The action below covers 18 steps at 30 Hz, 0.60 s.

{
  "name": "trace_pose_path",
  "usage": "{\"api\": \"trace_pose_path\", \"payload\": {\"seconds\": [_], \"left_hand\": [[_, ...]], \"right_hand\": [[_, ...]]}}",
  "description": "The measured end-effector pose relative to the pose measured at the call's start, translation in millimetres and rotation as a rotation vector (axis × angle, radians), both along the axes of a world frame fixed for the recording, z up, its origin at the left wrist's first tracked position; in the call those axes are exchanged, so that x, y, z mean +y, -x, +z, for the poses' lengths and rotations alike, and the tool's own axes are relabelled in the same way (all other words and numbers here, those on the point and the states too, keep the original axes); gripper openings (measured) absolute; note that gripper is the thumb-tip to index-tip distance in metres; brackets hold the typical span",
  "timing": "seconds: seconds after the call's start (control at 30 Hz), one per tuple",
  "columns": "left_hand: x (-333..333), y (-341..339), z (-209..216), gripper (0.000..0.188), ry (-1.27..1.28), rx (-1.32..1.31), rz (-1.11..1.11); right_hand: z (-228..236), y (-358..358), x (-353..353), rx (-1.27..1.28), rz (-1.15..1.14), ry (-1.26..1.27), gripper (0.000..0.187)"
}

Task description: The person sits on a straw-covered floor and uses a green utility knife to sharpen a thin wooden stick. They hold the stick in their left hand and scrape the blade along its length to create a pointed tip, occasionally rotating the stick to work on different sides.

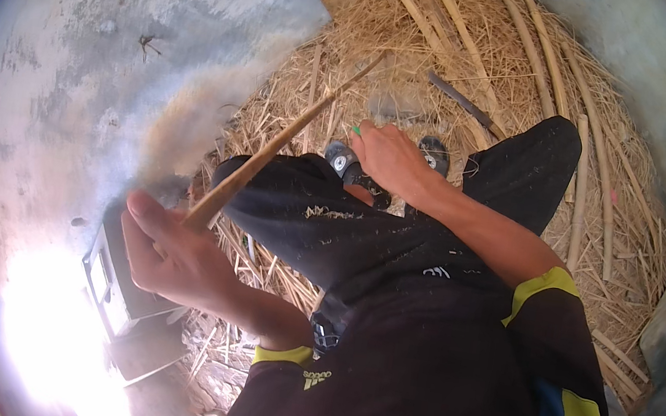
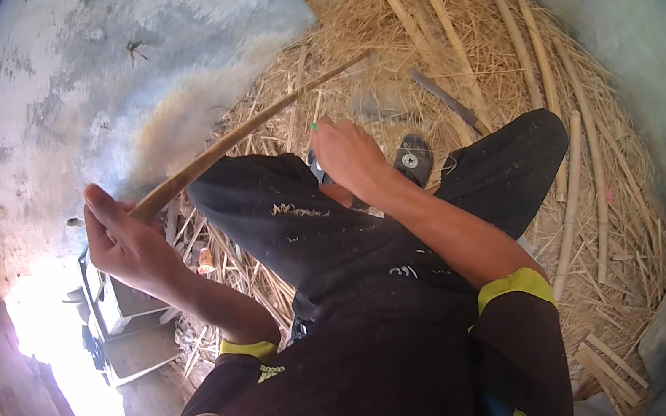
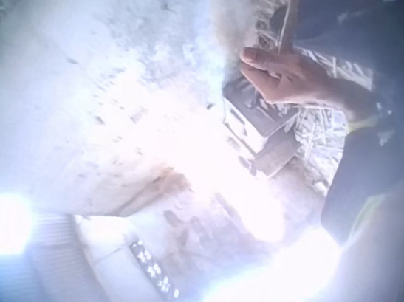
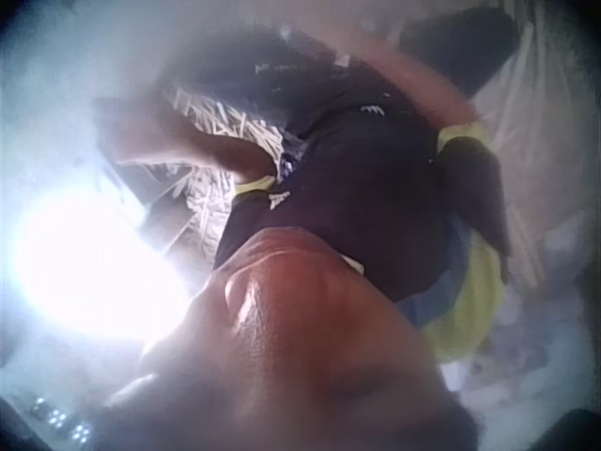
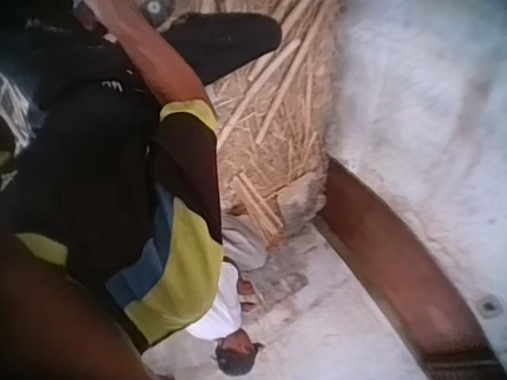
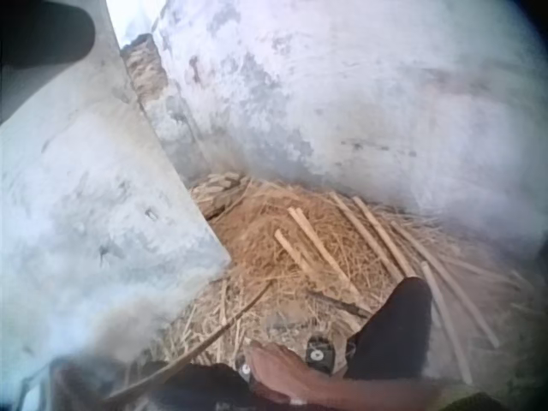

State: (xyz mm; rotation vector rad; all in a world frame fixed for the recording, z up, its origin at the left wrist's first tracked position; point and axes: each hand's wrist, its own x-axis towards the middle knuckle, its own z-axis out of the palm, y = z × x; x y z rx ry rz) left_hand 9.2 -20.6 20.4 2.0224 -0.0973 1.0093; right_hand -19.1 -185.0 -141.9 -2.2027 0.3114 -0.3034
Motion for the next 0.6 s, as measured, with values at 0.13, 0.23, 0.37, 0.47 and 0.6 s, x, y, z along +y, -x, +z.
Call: {"api": "trace_pose_path", "payload": {"seconds": [0.13, 0.23, 0.37, 0.47, 0.6], "left_hand": [[-7.6, 4.0, -1.3, 0.055, 0.034, -0.022, -0.047], [-0.7, -0.2, -0.5, 0.056, -0.025, -0.067, -0.061], [3.6, -6.3, -3.6, 0.054, -0.025, -0.076, -0.065], [3.4, -8.2, -2.5, 0.053, -0.037, -0.072, -0.078], [1.2, -3.3, -0.5, 0.052, 0.047, -0.018, -0.042]], "right_hand": [[25.5, 3.7, 15.7, -0.129, 0.026, -0.041, 0.032], [16.3, -4.7, 3.9, -0.059, 0.004, -0.094, 0.033], [27.3, 0.9, 6.0, -0.107, 0.064, -0.022, 0.031], [-19.5, -14.1, -4.9, -0.245, 0.152, 0.19, 0.027], [-37.1, -22.0, -26.4, -0.078, -0.004, 0.294, 0.029]]}}
